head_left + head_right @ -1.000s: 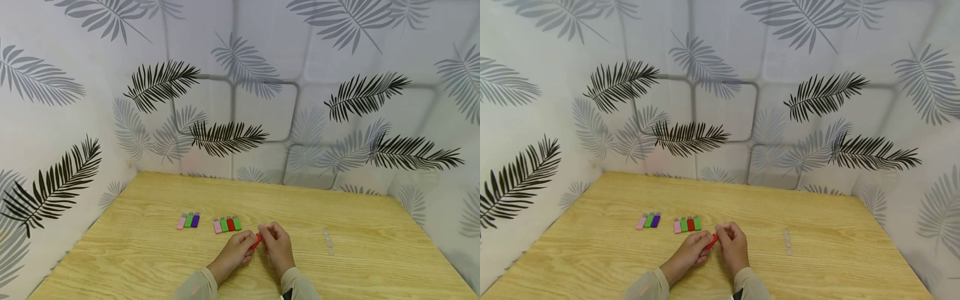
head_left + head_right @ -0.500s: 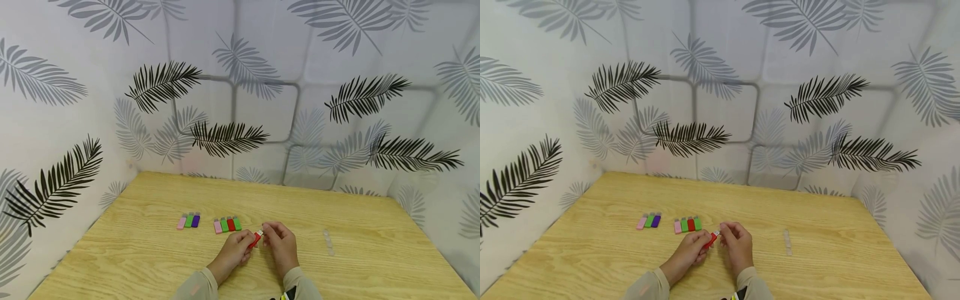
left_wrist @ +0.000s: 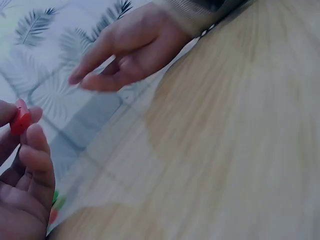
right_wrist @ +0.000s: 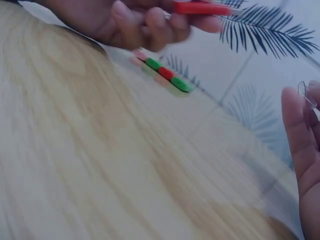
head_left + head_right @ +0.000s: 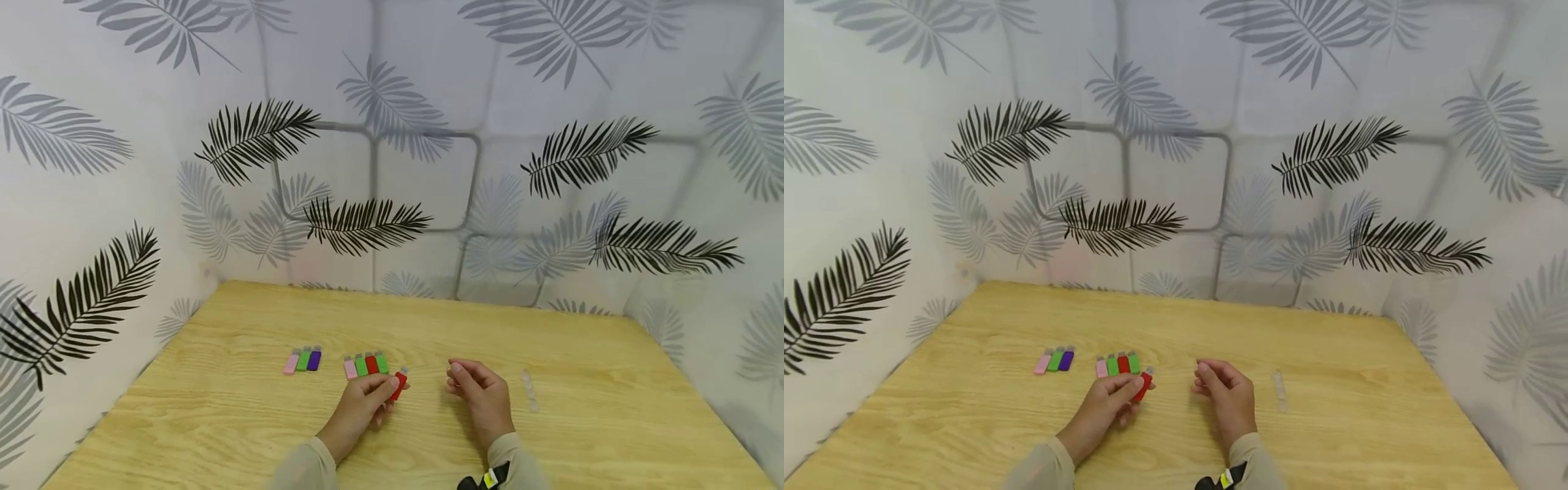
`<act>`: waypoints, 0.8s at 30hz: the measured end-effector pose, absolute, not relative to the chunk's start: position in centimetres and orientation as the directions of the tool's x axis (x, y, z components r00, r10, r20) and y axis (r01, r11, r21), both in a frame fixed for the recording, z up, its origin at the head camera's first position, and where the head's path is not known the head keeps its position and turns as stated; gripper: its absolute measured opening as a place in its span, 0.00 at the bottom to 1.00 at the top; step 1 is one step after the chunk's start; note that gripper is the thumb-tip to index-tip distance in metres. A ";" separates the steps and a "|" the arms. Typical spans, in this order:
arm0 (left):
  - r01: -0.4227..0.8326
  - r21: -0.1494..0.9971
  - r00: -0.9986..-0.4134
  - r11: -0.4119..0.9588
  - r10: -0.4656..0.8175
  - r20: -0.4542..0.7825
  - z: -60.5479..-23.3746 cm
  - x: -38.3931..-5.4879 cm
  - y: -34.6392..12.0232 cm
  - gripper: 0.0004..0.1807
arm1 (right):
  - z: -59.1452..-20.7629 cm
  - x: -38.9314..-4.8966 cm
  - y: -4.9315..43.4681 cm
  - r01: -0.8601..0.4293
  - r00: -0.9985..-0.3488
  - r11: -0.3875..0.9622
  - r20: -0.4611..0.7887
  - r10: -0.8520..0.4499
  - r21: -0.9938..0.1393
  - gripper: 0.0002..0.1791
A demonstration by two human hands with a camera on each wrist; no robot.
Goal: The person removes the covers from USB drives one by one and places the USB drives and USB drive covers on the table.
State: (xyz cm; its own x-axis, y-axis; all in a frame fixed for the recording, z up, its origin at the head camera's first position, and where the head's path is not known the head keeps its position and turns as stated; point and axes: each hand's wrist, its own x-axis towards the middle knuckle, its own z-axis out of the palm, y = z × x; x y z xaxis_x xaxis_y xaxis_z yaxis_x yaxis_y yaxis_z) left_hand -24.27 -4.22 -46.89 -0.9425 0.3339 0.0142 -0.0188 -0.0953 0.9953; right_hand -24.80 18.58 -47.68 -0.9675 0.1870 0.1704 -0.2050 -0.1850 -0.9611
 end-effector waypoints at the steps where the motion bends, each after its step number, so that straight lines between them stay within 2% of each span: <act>1: -0.014 0.995 -0.949 -0.094 0.316 0.017 -46.9 -24.4 -4.8 0.24 | -47.6 -24.7 18.9 -0.208 -0.968 -0.197 0.173 0.183 -0.958 0.22; 5: 0.007 0.996 -0.981 -0.094 0.191 0.025 -46.9 -25.1 -7.2 0.23 | -47.3 -24.3 20.7 -0.308 -0.927 -0.188 0.249 0.280 -0.933 0.20; 7: 0.013 0.994 -0.994 -0.104 0.106 0.025 -47.0 -25.3 -8.4 0.21 | -47.1 -24.1 21.7 -0.389 -0.867 -0.153 0.305 0.394 -0.909 0.16; 9: 0.023 0.995 -0.999 -0.096 0.029 0.026 -47.2 -25.5 -9.3 0.19 | -47.0 -24.0 22.9 -0.460 -0.780 -0.112 0.341 0.524 -0.881 0.14; 12: 0.040 0.999 -0.998 -0.034 -0.052 0.039 -47.4 -25.7 -10.0 0.17 | -46.9 -24.1 25.0 -0.491 -0.665 -0.083 0.311 0.678 -0.867 0.11; 14: 0.036 0.999 -0.995 0.037 -0.095 0.039 -47.6 -25.9 -10.1 0.16 | -47.0 -24.1 26.5 -0.472 -0.623 -0.094 0.256 0.739 -0.877 0.10; 20: -0.037 0.992 -0.992 0.117 -0.128 -0.021 -47.4 -26.3 -10.0 0.15 | -47.0 -24.3 30.2 -0.346 -0.583 -0.120 0.113 0.805 -0.930 0.07; 24: -0.086 0.982 -0.991 0.171 -0.112 -0.067 -47.2 -26.5 -10.0 0.15 | -47.1 -24.4 31.2 -0.166 -0.637 -0.046 0.072 0.767 -0.985 0.12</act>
